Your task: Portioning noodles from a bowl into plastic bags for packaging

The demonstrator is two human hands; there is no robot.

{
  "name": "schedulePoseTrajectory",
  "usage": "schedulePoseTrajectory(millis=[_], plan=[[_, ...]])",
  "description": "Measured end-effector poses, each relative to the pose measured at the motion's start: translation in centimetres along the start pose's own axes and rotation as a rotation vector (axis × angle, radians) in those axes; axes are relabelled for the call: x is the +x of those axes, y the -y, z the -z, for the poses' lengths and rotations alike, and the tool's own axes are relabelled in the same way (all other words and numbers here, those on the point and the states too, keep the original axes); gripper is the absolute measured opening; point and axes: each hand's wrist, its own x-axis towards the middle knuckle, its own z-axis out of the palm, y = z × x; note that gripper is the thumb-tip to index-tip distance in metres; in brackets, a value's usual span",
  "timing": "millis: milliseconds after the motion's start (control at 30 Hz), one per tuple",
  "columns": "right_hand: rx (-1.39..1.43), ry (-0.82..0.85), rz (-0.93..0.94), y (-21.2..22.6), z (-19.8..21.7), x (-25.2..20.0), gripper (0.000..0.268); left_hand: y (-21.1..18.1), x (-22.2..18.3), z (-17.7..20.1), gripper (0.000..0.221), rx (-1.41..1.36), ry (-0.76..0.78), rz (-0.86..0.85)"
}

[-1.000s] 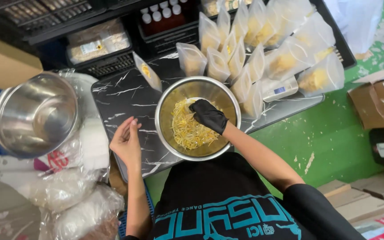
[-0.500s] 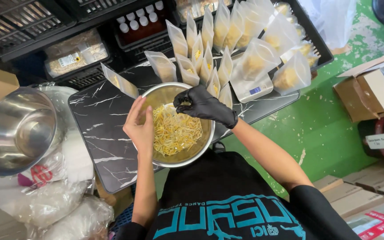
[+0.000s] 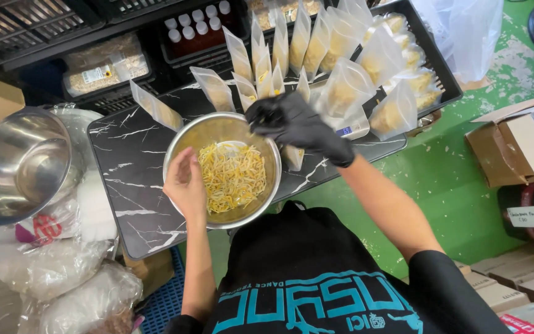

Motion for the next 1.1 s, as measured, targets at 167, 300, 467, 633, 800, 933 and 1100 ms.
schedulePoseTrajectory(millis=[167,300,467,633,800,933,1100], plan=[[0.073,-0.221,-0.096,5.1,9.2,-1.8,0.021,-4.4,-1.3,-4.5,0.026,-0.150,0.143,0.000],[-0.081,-0.320,-0.140,3.7,14.5,-3.9,0.017,-8.0,-3.3,-11.0,0.028,-0.212,0.295,0.050],[-0.138,-0.373,-0.082,1.1,17.4,-5.6,0.016,-9.4,-5.9,-21.0,0.083,-0.459,0.579,0.104],[-0.062,-0.470,-0.104,-4.4,16.9,-6.2,0.022,-5.5,-4.1,-30.6,0.136,-0.229,0.512,-0.071],[-0.228,-0.470,-0.155,-7.3,16.8,-6.6,0.012,-4.2,-3.4,-32.8,0.149,0.058,0.571,0.001],[0.122,-0.473,-0.276,-8.5,16.2,-6.8,0.015,-3.2,-3.7,-33.0,0.139,-0.016,0.463,-0.043],[0.327,-0.464,-0.361,-9.1,16.0,-6.8,0.015,-3.2,-3.7,-32.6,0.134,-0.045,0.454,-0.018]])
